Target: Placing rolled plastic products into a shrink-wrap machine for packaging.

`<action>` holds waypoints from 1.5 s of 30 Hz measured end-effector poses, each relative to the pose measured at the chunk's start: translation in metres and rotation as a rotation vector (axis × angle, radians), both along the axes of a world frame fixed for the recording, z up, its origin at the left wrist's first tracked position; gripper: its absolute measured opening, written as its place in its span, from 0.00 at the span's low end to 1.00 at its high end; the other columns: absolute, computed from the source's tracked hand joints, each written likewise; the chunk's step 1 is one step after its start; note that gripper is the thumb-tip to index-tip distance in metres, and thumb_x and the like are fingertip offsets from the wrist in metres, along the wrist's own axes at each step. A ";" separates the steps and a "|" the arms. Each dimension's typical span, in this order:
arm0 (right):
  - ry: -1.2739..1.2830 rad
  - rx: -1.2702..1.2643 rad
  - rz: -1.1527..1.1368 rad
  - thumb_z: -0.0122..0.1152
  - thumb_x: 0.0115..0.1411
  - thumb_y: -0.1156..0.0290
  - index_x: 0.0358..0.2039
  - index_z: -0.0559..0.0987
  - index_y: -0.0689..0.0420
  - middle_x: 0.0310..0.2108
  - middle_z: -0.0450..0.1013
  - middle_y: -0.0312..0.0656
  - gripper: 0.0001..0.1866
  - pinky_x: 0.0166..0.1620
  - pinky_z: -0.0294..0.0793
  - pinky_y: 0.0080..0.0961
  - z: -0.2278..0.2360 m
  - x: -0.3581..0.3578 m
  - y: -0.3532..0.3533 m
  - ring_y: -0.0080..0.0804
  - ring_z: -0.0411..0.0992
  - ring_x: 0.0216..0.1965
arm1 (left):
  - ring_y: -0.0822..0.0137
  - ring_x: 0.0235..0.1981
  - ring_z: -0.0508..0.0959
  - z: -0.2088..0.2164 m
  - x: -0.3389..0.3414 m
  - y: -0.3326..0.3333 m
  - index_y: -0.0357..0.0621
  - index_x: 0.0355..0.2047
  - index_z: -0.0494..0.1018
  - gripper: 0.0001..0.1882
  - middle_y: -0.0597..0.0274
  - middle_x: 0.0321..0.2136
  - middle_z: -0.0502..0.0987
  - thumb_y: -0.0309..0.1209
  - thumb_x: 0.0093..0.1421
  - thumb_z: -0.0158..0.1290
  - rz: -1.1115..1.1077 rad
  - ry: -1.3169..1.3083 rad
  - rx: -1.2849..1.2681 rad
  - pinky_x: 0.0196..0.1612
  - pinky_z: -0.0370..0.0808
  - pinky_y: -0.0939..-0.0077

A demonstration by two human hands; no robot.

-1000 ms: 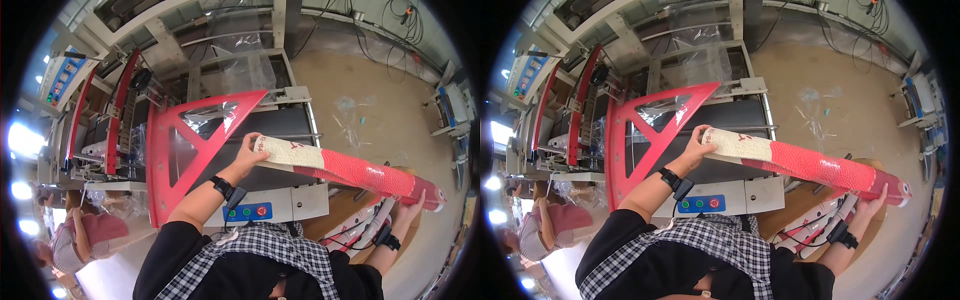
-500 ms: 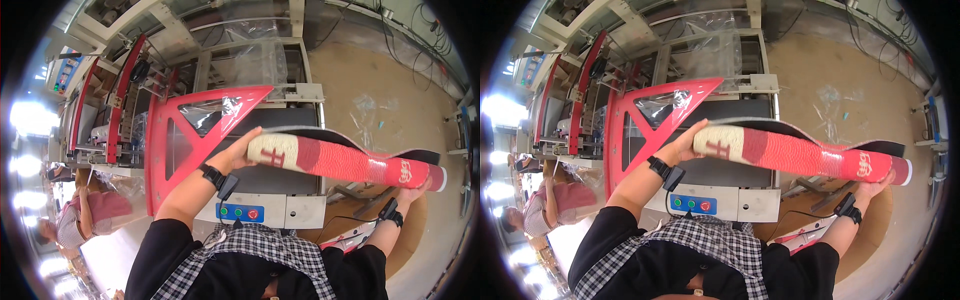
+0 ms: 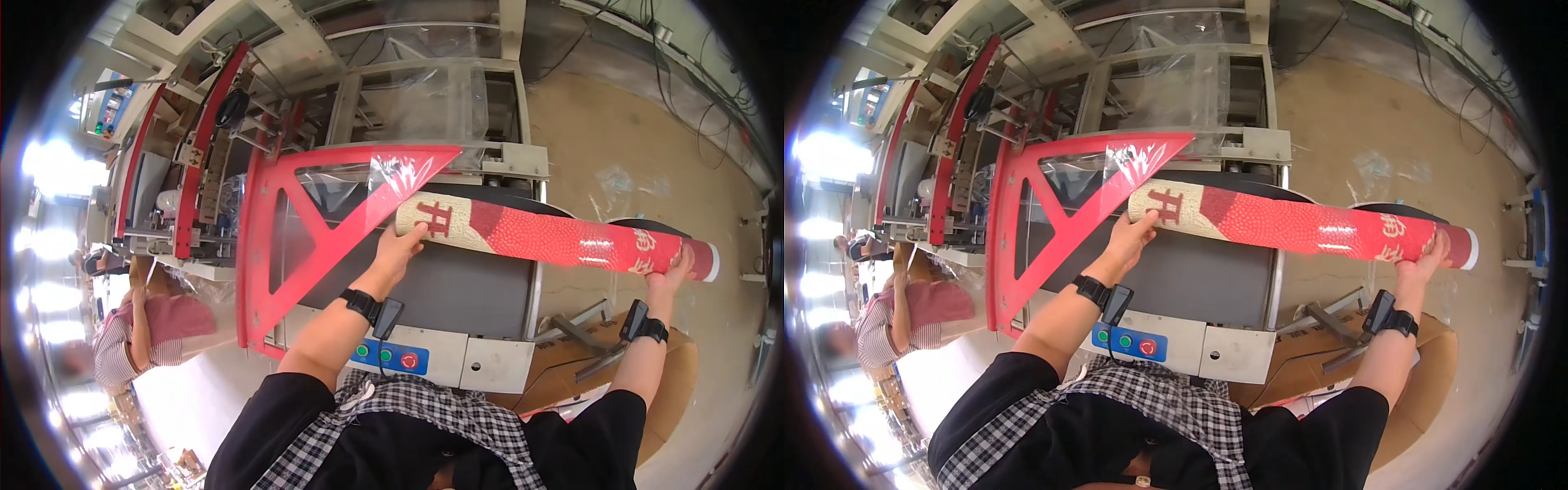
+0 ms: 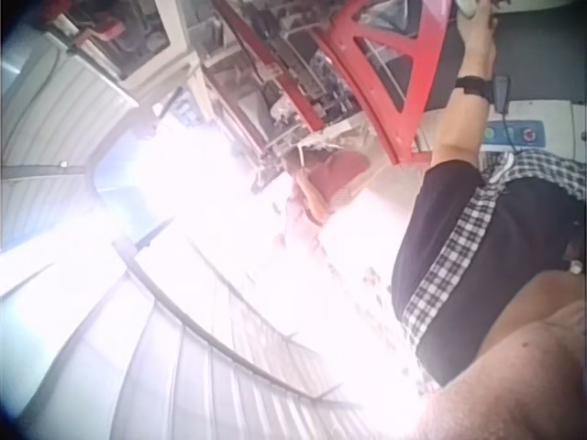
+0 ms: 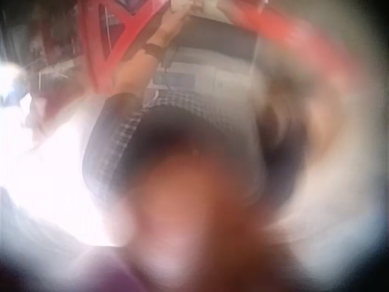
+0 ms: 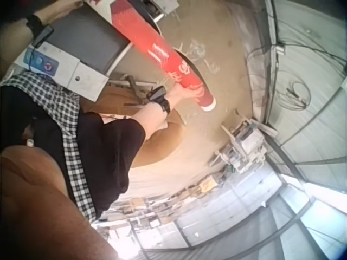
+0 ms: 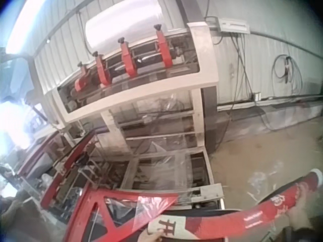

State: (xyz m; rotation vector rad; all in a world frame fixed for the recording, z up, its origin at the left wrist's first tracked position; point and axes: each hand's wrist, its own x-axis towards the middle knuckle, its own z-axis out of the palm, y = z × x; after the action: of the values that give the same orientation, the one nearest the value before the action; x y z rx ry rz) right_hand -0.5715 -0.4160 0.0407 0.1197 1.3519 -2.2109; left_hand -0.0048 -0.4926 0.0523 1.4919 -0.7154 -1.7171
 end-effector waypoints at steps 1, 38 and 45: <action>0.027 0.009 0.006 0.57 0.54 0.61 0.45 0.71 0.51 0.43 0.71 0.36 0.18 0.49 0.70 0.40 -0.005 0.008 -0.014 0.37 0.69 0.46 | 0.78 0.36 0.70 0.003 0.001 0.003 0.44 0.45 0.67 0.20 0.68 0.36 0.71 0.33 0.53 0.59 0.069 -0.018 -0.057 0.36 0.68 0.83; 1.015 0.493 0.829 0.71 0.43 0.71 0.53 0.58 0.59 0.48 0.60 0.46 0.39 0.53 0.61 0.30 -0.033 0.131 -0.056 0.35 0.62 0.49 | 0.51 0.48 0.70 0.086 0.081 0.059 0.38 0.43 0.71 0.24 0.47 0.42 0.73 0.40 0.49 0.57 -0.625 -0.754 -0.643 0.53 0.65 0.64; 1.253 0.579 0.813 0.72 0.41 0.69 0.50 0.59 0.60 0.46 0.60 0.46 0.39 0.53 0.60 0.30 -0.028 0.190 -0.063 0.35 0.61 0.49 | 0.60 0.41 0.73 0.095 0.350 -0.004 0.35 0.39 0.71 0.29 0.44 0.41 0.72 0.53 0.56 0.49 0.454 -0.859 0.186 0.41 0.68 0.65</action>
State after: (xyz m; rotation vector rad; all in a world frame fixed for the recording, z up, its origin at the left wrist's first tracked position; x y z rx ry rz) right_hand -0.3815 -0.4787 0.0124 -1.5219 2.0477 -1.0311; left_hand 0.3456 -0.4969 0.1469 2.3342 -0.5593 -0.7777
